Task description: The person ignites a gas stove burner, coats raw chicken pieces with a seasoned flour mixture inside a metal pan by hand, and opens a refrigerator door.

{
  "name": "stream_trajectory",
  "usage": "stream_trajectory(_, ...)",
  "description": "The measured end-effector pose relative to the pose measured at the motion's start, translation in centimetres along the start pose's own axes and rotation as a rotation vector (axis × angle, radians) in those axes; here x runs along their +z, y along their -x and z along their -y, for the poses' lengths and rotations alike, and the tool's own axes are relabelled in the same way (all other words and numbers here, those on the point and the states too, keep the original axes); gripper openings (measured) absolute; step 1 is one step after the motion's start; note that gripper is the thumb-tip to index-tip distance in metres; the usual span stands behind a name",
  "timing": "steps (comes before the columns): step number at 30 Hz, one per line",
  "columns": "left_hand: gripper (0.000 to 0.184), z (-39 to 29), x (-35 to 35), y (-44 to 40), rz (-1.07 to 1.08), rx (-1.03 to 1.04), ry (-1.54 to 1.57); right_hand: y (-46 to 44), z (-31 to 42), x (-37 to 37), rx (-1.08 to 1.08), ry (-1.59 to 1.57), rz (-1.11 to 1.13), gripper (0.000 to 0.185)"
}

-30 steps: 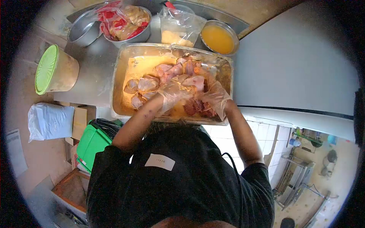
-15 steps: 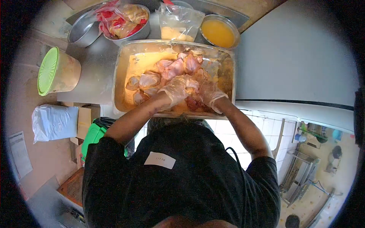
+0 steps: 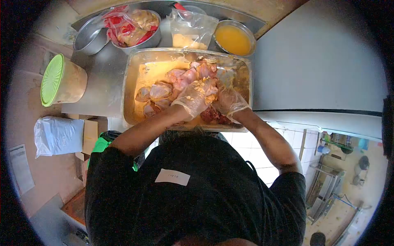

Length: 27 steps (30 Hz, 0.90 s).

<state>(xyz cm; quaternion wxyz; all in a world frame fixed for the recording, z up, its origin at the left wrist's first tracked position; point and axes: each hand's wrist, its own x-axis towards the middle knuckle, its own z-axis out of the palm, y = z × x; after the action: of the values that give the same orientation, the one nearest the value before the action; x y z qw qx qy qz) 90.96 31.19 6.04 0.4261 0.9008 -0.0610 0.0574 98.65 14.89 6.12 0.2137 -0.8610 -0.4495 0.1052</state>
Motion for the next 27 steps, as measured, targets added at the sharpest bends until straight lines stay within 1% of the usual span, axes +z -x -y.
stream_trajectory(3,0.028,1.1,2.1,-0.1,0.002,-0.128,-0.153,-0.1,-0.5,1.2,0.051,0.075,-0.011,0.038)
stream_trajectory(6,0.037,1.7,4.1,0.3,-0.083,-0.151,-0.057,-0.7,-1.4,1.6,0.195,0.191,0.148,0.035)
stream_trajectory(9,0.043,3.4,4.8,-0.7,0.101,-0.116,-0.165,-0.6,-1.8,1.1,0.211,0.222,0.158,0.036)
stream_trajectory(11,0.051,7.7,7.1,-3.3,-0.105,-0.024,0.416,-1.6,-1.2,-0.6,0.246,0.112,0.106,0.041)
stream_trajectory(12,0.055,7.9,7.0,-3.4,-0.121,-0.045,0.438,-1.7,-0.8,-1.0,0.265,0.056,0.084,0.044)
stream_trajectory(13,0.059,8.1,6.9,-3.6,-0.138,-0.066,0.460,-1.6,-0.6,-0.8,0.285,0.035,-0.007,0.044)
stream_trajectory(14,0.063,6.3,4.2,-3.7,-0.069,-0.143,0.205,-1.7,-0.4,-0.5,0.302,0.016,-0.104,0.043)
stream_trajectory(15,0.067,4.4,1.8,-3.7,-0.003,-0.220,-0.051,-1.0,-0.1,-0.1,0.299,0.039,-0.167,0.050)
stream_trajectory(16,0.077,2.7,0.4,-3.0,-0.024,-0.291,-0.136,-0.4,0.2,0.3,0.296,0.063,-0.229,0.056)
stream_trajectory(19,0.077,8.8,2.0,-1.7,-0.143,-0.113,-0.575,1.5,-0.7,4.2,0.482,0.252,0.258,0.058)
stream_trajectory(20,0.072,4.2,-1.3,-1.1,-0.175,-0.240,-0.271,2.1,-0.6,4.9,0.430,0.226,0.337,0.059)
stream_trajectory(22,0.070,3.8,-2.3,-0.7,-0.138,-0.358,0.212,2.6,-0.2,6.1,0.328,0.169,0.487,0.062)
stream_trajectory(23,0.069,3.9,-2.6,-0.5,-0.115,-0.409,0.453,2.3,0.0,6.9,0.411,0.095,0.474,0.060)
stream_trajectory(25,0.066,8.7,1.6,0.6,-0.194,-0.317,0.405,1.0,0.6,8.4,0.579,-0.056,0.441,0.055)
stream_trajectory(27,0.062,8.2,1.3,0.7,-0.053,-0.328,0.123,0.3,1.2,8.8,0.528,-0.018,0.524,0.049)
